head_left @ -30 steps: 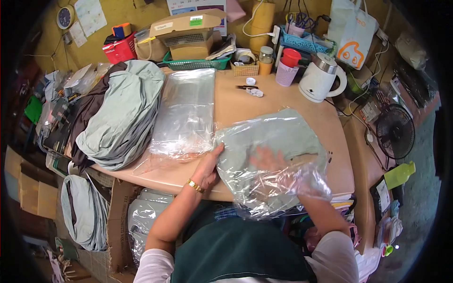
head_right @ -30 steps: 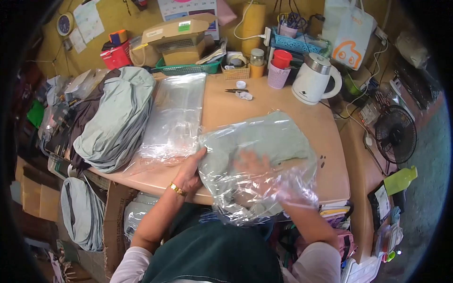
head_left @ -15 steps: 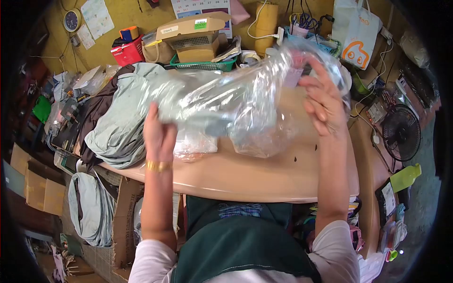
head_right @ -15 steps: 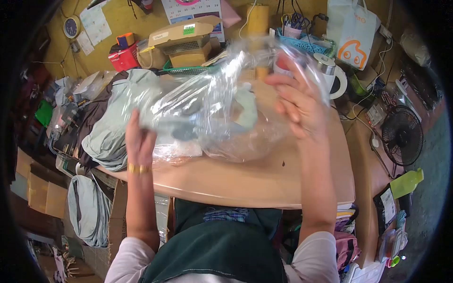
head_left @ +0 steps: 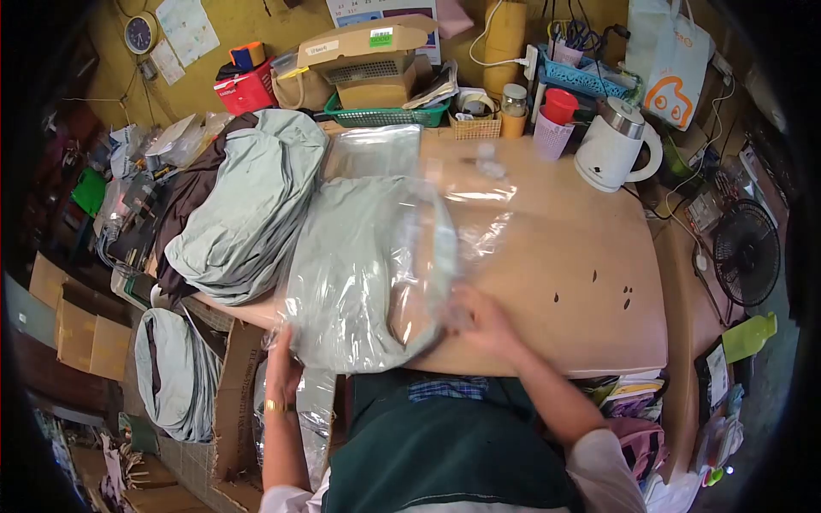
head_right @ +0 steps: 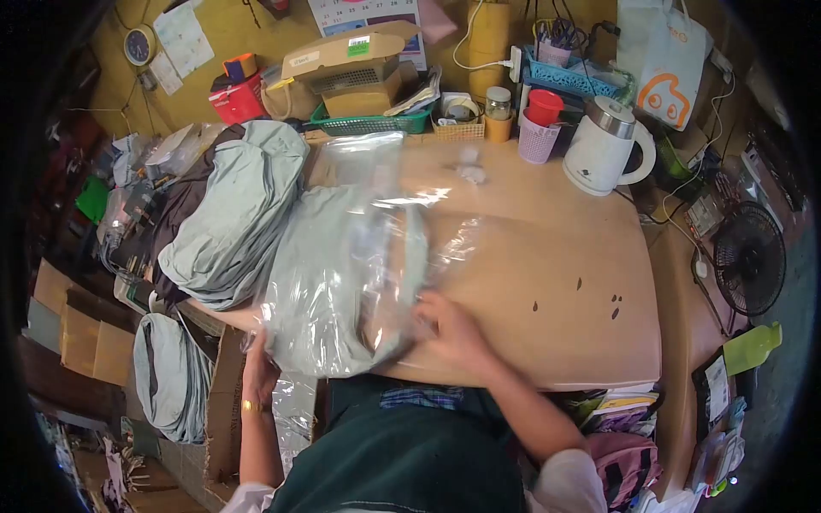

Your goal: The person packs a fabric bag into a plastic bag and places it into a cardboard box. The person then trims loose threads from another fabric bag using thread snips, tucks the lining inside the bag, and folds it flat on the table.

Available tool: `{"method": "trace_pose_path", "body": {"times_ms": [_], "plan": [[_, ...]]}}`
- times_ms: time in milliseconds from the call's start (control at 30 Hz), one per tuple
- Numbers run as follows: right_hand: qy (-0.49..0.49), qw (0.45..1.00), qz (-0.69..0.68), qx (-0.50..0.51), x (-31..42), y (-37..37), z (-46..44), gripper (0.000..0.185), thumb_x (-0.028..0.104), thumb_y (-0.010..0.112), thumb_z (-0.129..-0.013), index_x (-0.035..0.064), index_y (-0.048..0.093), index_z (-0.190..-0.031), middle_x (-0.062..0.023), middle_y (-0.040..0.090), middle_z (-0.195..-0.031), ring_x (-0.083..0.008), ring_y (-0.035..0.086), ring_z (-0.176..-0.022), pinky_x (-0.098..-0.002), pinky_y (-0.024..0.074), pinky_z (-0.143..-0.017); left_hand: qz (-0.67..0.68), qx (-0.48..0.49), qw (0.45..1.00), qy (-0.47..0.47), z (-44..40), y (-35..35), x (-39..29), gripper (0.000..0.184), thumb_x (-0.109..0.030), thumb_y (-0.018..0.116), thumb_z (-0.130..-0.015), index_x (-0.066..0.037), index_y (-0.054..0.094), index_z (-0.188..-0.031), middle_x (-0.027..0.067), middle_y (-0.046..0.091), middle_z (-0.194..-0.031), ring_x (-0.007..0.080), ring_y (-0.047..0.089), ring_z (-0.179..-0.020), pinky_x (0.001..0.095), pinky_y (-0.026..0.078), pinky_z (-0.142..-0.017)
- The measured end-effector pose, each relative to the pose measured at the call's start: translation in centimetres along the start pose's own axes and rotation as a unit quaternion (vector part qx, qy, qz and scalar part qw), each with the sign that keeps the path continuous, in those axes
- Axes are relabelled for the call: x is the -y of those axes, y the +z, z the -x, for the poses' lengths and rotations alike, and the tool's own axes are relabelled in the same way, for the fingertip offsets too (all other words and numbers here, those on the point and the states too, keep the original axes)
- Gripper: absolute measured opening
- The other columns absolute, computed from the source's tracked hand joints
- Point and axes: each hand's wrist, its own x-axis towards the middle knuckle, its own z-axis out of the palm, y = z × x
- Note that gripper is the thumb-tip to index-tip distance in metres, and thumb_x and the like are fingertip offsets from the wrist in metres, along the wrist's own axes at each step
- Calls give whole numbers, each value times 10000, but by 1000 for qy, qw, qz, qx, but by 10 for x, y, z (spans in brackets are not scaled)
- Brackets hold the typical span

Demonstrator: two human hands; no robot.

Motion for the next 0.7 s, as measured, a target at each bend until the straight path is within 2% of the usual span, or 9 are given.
{"method": "trace_pose_path", "body": {"times_ms": [67, 167, 233, 300, 400, 533, 600, 667, 700], "plan": [[3, 974, -224, -30, 24, -21, -40, 266, -57, 559, -889, 18, 629, -1134, -142, 564, -1260, -205, 657, -917, -304, 565, -733, -88, 6, 996, 28, -32, -7, 8, 527, -313, 648, -937, -49, 478, -1362, 91, 595, -1277, 232, 596, -1123, 385, 523, -890], [-206, 915, -304, -167, 97, -100, -32, 249, -109, 501, -849, 6, 665, -995, -100, 657, -1008, -146, 649, -775, -285, 564, -699, 10, 39, 996, 83, -19, 14, -5, 465, -168, 630, -947, 27, 474, -1340, 149, 595, -1262, 252, 611, -1116, 380, 520, -948], [-102, 941, -181, -267, 80, -149, -2, 164, -54, 576, -819, 31, 687, -905, -76, 673, -878, -121, 633, -742, -271, 543, -655, -4, 59, 997, 55, -12, 11, -3, 425, -123, 588, -962, 50, 472, -1333, 182, 595, -1243, 262, 627, -1084, 368, 524, -948], [82, 967, -65, -234, -5, -194, 37, 38, 35, 649, -780, 56, 681, -786, -51, 662, -746, -97, 611, -675, -249, 497, -594, -50, 27, 994, 94, -1, 27, 23, 454, -93, 594, -954, 50, 444, -1358, 185, 574, -1248, 256, 579, -1128, 368, 501, -955], [248, 931, 80, -256, -102, -182, 124, 95, 99, 696, -741, 56, 638, -679, -16, 585, -573, -115, 585, -590, -271, 463, -545, -85, 29, 987, 129, 0, 29, 56, 579, -67, 632, -925, 25, 358, -1426, 174, 509, -1316, 242, 532, -1161, 354, 466, -976], [251, 945, 60, -201, -66, -176, 198, 196, 33, 700, -697, -2, 681, -889, -93, 662, -923, -163, 634, -849, -304, 507, -731, -258, -70, 943, 198, 11, 32, 37, 814, -55, 718, -842, -28, 235, -1496, 143, 385, -1428, 242, 482, -1186, 370, 402, -1028], [210, 956, 75, -193, -21, -168, 198, 279, 1, 688, -685, -15, 683, -963, -126, 661, -1071, -195, 641, -967, -316, 511, -820, -421, -210, 760, 448, 5, 28, 3, 809, -61, 747, -788, -44, 310, -1468, 141, 365, -1435, 265, 457, -1193, 413, 383, -1022], [36, 955, 214, -202, 12, -171, 174, 371, -66, 638, -686, -13, 673, -1052, -150, 582, -1275, -267, 592, -1145, -349, 461, -962, -454, -214, 689, 523, 28, 68, -32, 773, -133, 774, -749, -42, 399, -1419, 155, 440, -1370, 300, 440, -1199, 445, 355, -1020], [8, 976, 133, -170, 18, -169, 157, 393, -68, 620, -698, -7, 667, -1083, -157, 597, -1255, -285, 594, -1152, -349, 452, -976, -503, -107, 654, 555, 37, 90, -44, 751, -189, 779, -747, -37, 432, -1395, 161, 464, -1362, 315, 445, -1194, 449, 357, -1008]]}}
